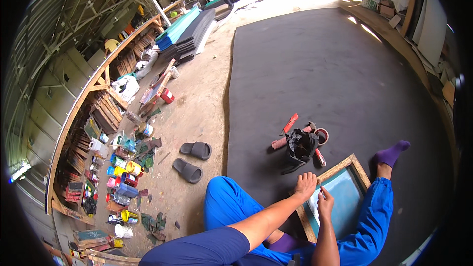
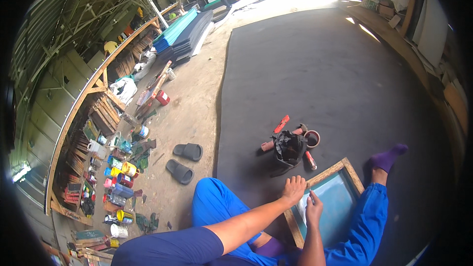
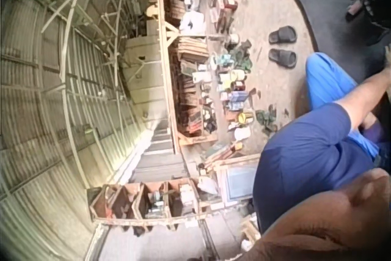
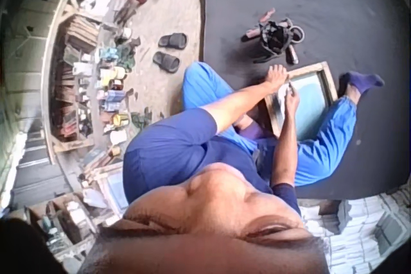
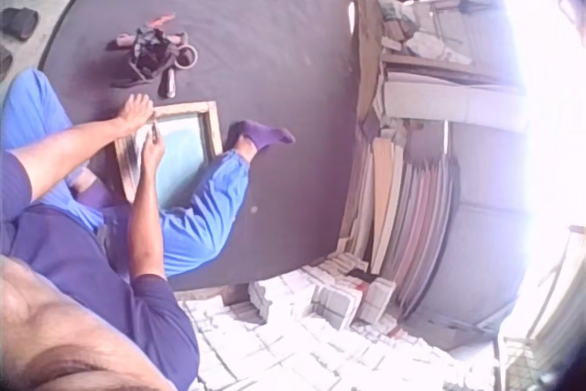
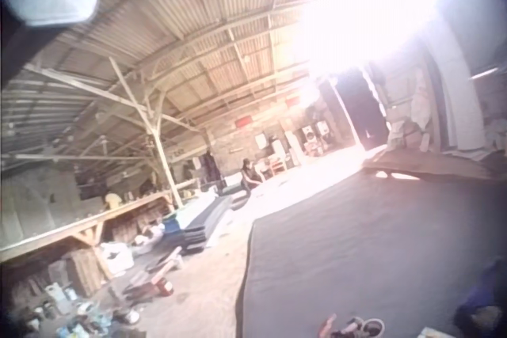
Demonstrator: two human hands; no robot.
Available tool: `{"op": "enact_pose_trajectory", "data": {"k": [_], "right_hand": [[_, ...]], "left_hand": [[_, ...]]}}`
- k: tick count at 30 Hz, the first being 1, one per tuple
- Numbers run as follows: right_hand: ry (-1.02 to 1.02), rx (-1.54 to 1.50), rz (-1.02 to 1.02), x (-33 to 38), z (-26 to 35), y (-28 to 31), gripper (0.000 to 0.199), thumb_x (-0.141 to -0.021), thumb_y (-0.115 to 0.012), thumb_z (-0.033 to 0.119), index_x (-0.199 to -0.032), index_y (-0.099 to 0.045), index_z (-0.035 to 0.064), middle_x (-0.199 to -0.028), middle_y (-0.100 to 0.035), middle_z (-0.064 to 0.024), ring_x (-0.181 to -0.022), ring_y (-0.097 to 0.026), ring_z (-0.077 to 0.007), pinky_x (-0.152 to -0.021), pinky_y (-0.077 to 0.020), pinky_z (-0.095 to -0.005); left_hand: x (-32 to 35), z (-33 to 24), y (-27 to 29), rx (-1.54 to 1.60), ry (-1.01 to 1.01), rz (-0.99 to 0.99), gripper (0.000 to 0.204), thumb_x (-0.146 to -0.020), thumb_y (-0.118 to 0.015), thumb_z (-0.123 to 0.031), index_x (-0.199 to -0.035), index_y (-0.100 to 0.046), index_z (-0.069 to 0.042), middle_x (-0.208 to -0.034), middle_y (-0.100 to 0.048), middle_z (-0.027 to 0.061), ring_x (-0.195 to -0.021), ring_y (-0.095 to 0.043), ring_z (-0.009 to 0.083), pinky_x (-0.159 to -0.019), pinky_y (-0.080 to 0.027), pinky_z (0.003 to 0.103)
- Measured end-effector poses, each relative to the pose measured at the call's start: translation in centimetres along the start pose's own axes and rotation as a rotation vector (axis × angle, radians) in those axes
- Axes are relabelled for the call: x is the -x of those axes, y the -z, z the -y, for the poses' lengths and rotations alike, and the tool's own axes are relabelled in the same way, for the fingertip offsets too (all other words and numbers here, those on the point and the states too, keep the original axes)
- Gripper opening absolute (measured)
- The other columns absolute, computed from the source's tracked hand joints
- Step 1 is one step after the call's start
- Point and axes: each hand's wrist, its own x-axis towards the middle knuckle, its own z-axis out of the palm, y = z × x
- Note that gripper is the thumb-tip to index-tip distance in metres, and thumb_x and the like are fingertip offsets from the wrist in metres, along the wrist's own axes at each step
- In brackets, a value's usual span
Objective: The person sits on the floor and uses a small tool to scrape and clean the edges of a wooden frame containing a light blue surface. They repeatedly scrape along the corners and sides of the frame, removing material and occasionally wiping the tool.
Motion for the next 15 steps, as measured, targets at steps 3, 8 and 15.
{"op": "enact_pose_trajectory", "data": {"k": [3,8,15], "right_hand": [[-0.004,0.005,0.006,-0.1,-0.3,-0.1,0.039,-0.098,-0.061,0.007,-0.137,-0.064,0.0013,-0.109,-0.073,-0.0093,-0.062,-0.055,-0.0081,-0.059,-0.0477,-0.0273],[-0.007,0.018,0.005,-0.2,-0.7,-0.1,0.039,-0.099,-0.060,0.007,-0.138,-0.062,-0.0005,-0.103,-0.072,-0.0073,-0.061,-0.051,-0.0071,-0.057,-0.0452,-0.0266],[0.028,-0.003,0.005,-0.5,-2.2,-0.3,0.040,-0.100,-0.060,0.008,-0.140,-0.061,0.0001,-0.106,-0.071,-0.0073,-0.061,-0.051,-0.0072,-0.055,-0.0442,-0.0258]], "left_hand": [[-0.5,-0.2,-0.1,0.104,0.069,0.068,0.014,-0.091,-0.057,-0.018,-0.100,-0.059,-0.007,-0.100,-0.061,0.0118,-0.096,-0.062,0.0280,-0.079,-0.048,0.042],[-1.4,-0.8,-0.2,0.270,0.218,0.181,0.020,-0.094,-0.056,-0.019,-0.105,-0.060,-0.002,-0.108,-0.063,0.0164,-0.105,-0.062,0.0328,-0.091,-0.051,0.045],[-1.8,-1.0,0.2,0.408,0.268,0.242,0.021,-0.093,-0.058,-0.015,-0.109,-0.059,-0.002,-0.113,-0.062,0.0171,-0.111,-0.061,0.0350,-0.094,-0.050,0.047]]}}
